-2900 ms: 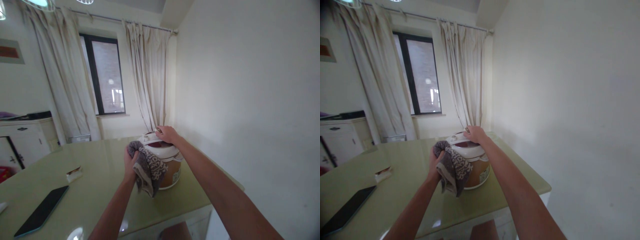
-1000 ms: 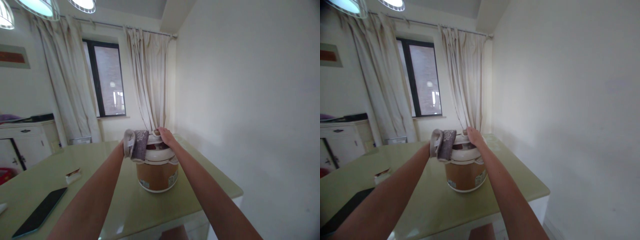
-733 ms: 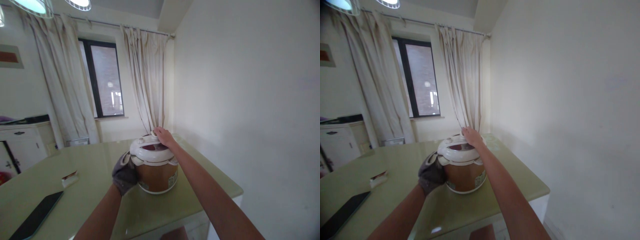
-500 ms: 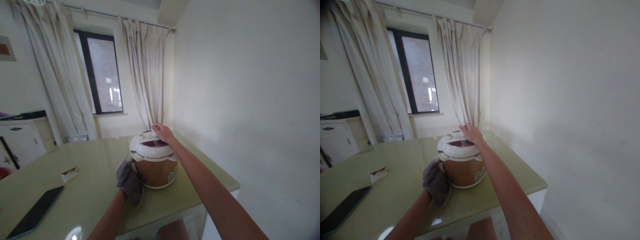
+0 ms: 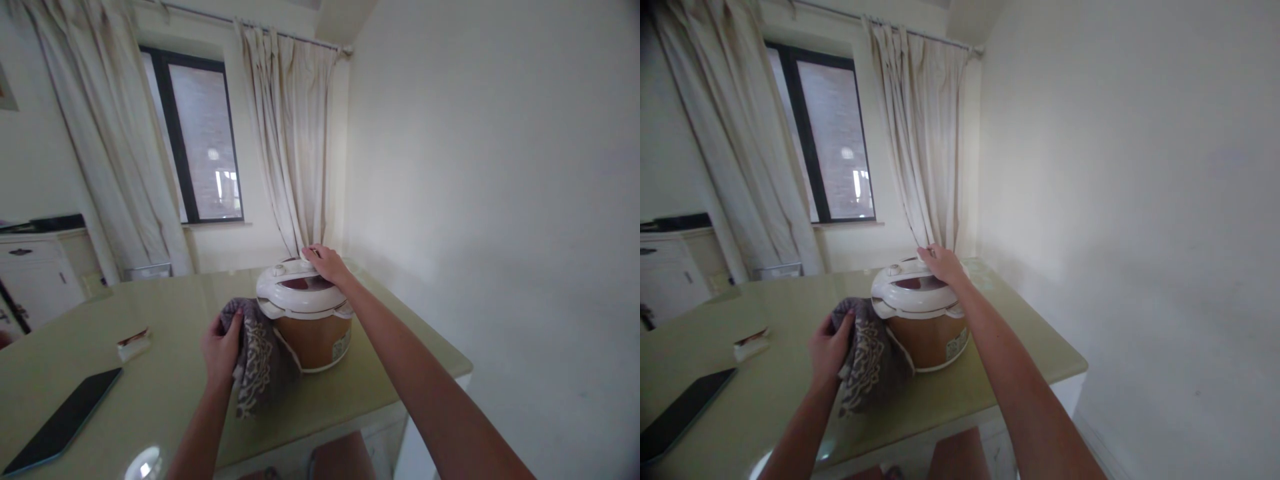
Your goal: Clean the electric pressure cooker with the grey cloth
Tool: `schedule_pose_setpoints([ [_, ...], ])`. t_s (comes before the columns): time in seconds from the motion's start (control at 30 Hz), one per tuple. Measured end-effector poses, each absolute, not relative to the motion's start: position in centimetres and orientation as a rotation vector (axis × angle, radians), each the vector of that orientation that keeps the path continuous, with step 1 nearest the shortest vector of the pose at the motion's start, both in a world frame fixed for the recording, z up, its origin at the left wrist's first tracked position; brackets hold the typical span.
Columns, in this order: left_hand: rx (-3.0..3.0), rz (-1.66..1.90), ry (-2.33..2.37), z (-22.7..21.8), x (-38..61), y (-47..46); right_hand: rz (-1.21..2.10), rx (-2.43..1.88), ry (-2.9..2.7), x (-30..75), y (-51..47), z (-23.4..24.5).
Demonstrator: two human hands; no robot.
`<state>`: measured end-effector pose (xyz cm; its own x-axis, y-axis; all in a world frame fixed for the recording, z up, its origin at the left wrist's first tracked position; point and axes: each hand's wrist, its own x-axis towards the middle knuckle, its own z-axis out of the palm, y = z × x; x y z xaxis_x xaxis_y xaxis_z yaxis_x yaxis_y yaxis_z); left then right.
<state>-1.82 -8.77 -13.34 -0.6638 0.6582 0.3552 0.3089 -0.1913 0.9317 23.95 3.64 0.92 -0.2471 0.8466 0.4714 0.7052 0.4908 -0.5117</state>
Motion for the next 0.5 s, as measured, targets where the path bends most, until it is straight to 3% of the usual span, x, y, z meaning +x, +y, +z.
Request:
schedule_pose_setpoints([
  [0.27, 1.174, 1.943, 1.685, -12.4, -3.0, -9.3, 0.271, -1.277, -2.001, 23.9, 3.9, 0.9],
  [0.5, 1.273, 1.79, 1.743, -17.5, 4.2, -5.9, 0.243, -1.291, -2.004, 23.8, 4.1, 0.9],
])
